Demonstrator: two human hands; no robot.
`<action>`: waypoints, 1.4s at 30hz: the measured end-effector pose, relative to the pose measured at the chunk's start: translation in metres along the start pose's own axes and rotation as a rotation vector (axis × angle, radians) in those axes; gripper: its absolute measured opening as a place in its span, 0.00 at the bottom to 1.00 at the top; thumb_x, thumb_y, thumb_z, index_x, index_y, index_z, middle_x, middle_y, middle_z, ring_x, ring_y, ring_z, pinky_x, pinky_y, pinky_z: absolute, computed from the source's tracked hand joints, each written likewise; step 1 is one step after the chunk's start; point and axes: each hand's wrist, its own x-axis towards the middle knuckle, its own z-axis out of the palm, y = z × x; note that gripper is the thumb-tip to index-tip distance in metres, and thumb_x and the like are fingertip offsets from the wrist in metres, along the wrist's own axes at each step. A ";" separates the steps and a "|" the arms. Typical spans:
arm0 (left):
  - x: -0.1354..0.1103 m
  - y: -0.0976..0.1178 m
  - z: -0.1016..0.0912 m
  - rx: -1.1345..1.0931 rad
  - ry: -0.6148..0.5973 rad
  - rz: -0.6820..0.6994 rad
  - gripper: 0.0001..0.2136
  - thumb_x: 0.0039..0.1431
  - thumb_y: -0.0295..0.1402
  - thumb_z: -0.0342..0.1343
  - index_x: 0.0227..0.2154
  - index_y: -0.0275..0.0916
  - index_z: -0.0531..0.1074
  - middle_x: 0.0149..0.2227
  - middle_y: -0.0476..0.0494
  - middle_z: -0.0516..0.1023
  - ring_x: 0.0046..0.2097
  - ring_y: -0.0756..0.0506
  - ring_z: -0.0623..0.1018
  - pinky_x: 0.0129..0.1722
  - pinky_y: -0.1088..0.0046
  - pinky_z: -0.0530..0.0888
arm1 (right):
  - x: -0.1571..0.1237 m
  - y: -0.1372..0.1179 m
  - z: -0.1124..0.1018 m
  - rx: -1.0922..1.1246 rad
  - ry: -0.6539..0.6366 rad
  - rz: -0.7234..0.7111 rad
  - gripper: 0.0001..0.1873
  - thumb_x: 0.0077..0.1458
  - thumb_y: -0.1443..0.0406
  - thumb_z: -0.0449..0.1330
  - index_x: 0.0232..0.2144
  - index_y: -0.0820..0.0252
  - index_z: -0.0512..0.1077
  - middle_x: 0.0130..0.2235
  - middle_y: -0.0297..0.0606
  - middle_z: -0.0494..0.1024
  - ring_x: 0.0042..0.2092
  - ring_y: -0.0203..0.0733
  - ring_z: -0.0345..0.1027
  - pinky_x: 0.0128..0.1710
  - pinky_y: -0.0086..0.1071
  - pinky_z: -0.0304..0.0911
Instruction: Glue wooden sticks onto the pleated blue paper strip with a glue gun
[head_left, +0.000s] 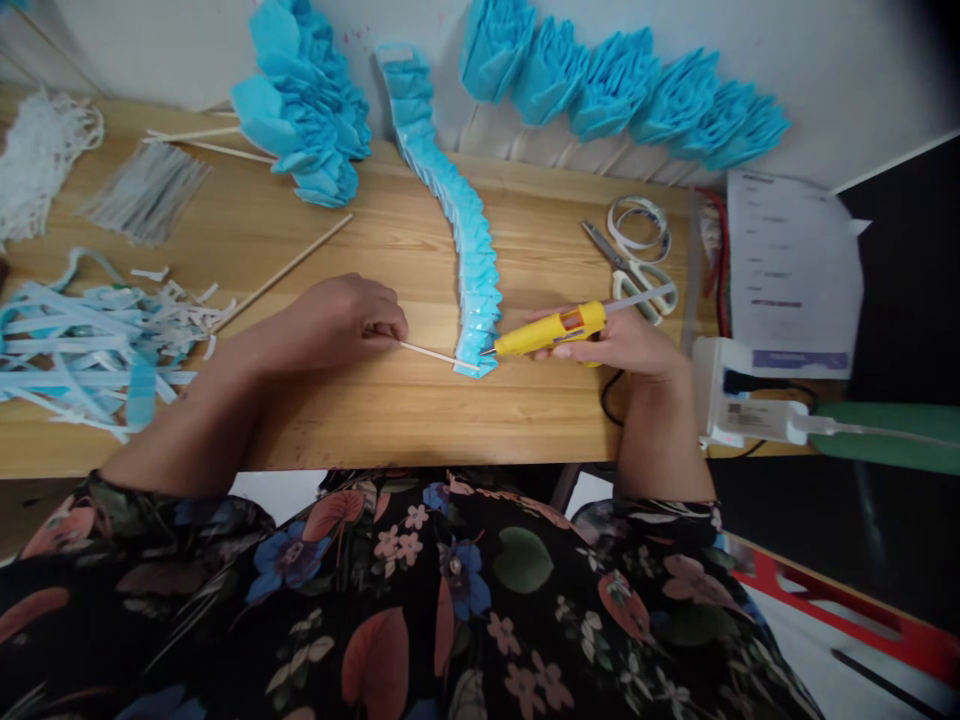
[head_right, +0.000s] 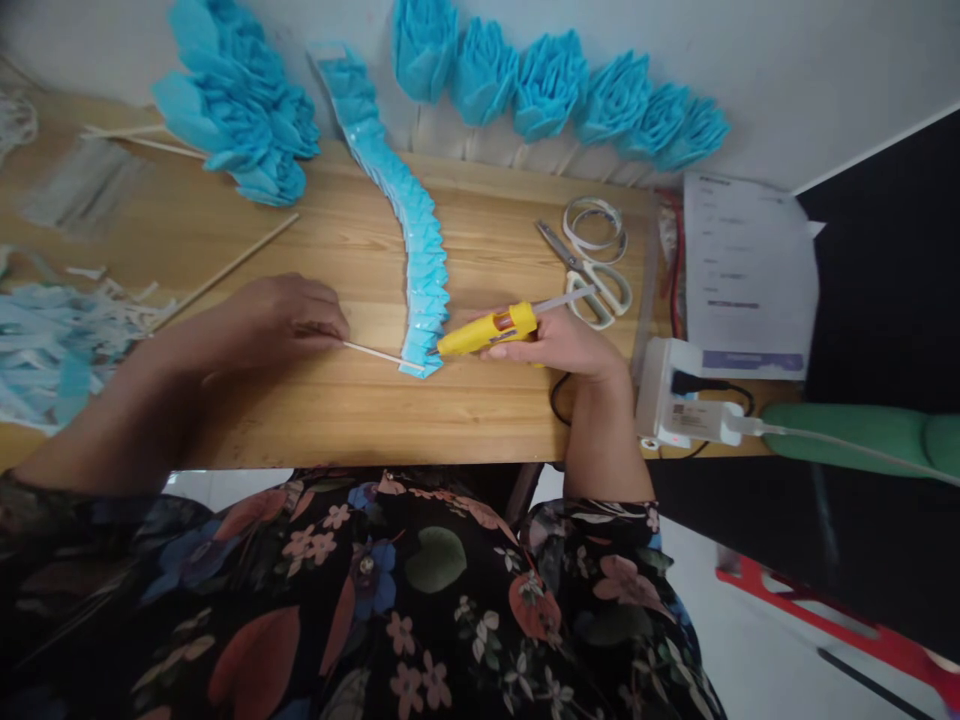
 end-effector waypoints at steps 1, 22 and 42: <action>0.000 0.000 0.000 0.003 -0.001 -0.001 0.12 0.69 0.32 0.52 0.33 0.39 0.80 0.33 0.43 0.82 0.36 0.45 0.78 0.39 0.70 0.67 | 0.001 0.000 0.001 -0.015 0.002 0.003 0.26 0.50 0.55 0.76 0.51 0.58 0.83 0.41 0.39 0.88 0.41 0.42 0.82 0.49 0.35 0.77; 0.000 -0.002 0.003 0.014 0.015 -0.023 0.13 0.69 0.34 0.52 0.32 0.39 0.80 0.33 0.43 0.81 0.35 0.45 0.77 0.38 0.70 0.67 | -0.002 0.001 -0.004 0.031 -0.010 -0.005 0.26 0.51 0.54 0.75 0.52 0.56 0.83 0.40 0.39 0.88 0.39 0.42 0.82 0.49 0.37 0.77; 0.000 0.000 0.002 -0.007 0.018 -0.023 0.13 0.68 0.33 0.52 0.32 0.39 0.80 0.32 0.43 0.81 0.35 0.45 0.77 0.37 0.70 0.66 | -0.002 0.002 -0.003 0.017 -0.019 0.002 0.27 0.53 0.53 0.74 0.53 0.56 0.82 0.42 0.40 0.88 0.42 0.44 0.83 0.50 0.38 0.78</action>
